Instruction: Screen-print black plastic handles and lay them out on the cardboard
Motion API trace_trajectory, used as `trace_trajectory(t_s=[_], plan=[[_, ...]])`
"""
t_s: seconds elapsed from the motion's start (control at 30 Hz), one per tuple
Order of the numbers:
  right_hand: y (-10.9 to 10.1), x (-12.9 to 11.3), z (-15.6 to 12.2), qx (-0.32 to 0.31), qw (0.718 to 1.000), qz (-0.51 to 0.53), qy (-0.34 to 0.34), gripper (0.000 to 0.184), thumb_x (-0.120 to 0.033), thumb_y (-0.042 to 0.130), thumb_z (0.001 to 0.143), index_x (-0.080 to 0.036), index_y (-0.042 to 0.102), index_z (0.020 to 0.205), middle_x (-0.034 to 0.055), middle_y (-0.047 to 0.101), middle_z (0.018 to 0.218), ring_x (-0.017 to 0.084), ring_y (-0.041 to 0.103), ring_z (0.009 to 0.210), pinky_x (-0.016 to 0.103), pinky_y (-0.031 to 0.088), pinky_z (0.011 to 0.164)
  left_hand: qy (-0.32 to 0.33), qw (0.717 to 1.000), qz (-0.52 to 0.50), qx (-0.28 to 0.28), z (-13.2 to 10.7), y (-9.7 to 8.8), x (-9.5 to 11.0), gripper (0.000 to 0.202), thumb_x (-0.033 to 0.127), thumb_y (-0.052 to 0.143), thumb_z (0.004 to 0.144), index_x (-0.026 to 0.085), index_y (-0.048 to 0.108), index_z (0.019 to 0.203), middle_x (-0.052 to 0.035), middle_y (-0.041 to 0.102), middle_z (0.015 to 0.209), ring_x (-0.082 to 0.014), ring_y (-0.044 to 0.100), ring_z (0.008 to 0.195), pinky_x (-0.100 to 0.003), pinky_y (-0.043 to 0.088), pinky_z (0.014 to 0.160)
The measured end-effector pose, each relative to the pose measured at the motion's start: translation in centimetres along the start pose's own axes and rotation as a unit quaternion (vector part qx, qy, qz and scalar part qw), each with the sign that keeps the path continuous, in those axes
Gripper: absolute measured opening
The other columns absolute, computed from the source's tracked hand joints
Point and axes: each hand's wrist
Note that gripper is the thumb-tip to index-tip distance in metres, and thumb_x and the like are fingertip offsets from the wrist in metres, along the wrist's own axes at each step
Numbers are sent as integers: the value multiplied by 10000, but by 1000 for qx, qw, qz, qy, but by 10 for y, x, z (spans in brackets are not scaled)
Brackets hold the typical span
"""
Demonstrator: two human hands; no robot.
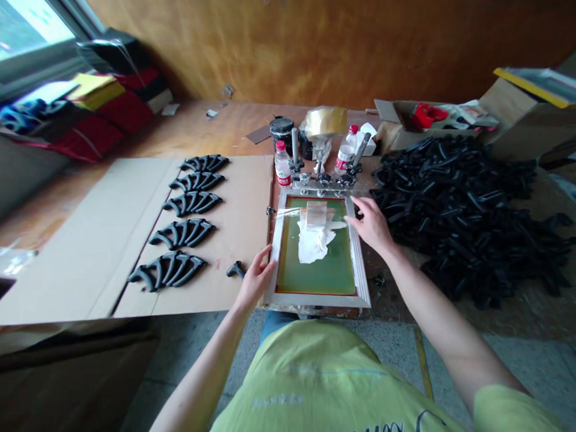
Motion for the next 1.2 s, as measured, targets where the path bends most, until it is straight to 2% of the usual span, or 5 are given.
trace_trajectory(t_s=[0.1, 0.23, 0.5, 0.87, 1.2], plan=[[26, -34, 19, -4, 992, -83, -94, 555, -251, 769, 768, -164, 587, 1286, 159, 573, 1297, 294, 557, 1182, 446, 472, 1013, 18, 997, 77, -7, 18, -1, -28, 784, 541, 687, 753, 191, 503, 1430, 13, 653, 685, -130, 570, 545, -206, 411, 486], [55, -61, 5, -136, 972, -148, -121, 139, -198, 655, 858, -168, 663, 993, 117, 688, 996, 264, 609, 985, 381, 500, 858, 27, 992, 122, 3, 27, -5, -36, 662, 509, 671, 773, 196, 588, 1350, -3, 685, 715, -138, 587, 576, -207, 412, 509], [34, -52, -42, -266, 918, -111, -273, 235, -51, 557, 818, -194, 697, 943, 55, 714, 933, 196, 640, 886, 284, 455, 752, -7, 999, 48, 12, 22, -2, -29, 621, 456, 727, 730, 185, 631, 1280, -24, 715, 760, -183, 639, 653, -243, 474, 576], [51, -51, -60, -178, 946, -110, -249, 176, -128, 594, 869, -201, 688, 998, 49, 730, 966, 183, 671, 871, 272, 488, 733, 16, 996, 80, -42, 24, -8, -33, 763, 625, 621, 791, 151, 531, 1382, -50, 716, 834, -166, 633, 654, -238, 466, 554], [-8, -39, 48, -1, 997, -62, -40, 542, -348, 698, 855, -262, 547, 1368, 34, 729, 995, 200, 664, 829, 328, 496, 790, 31, 997, 35, -60, -2, -8, 40, 718, 589, 668, 784, 162, 565, 1352, 14, 613, 663, -81, 465, 480, -186, 312, 438]])
Point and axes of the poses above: each hand's wrist, its own z-axis towards the middle knuckle, its own y-axis out of the palm, x = y × z
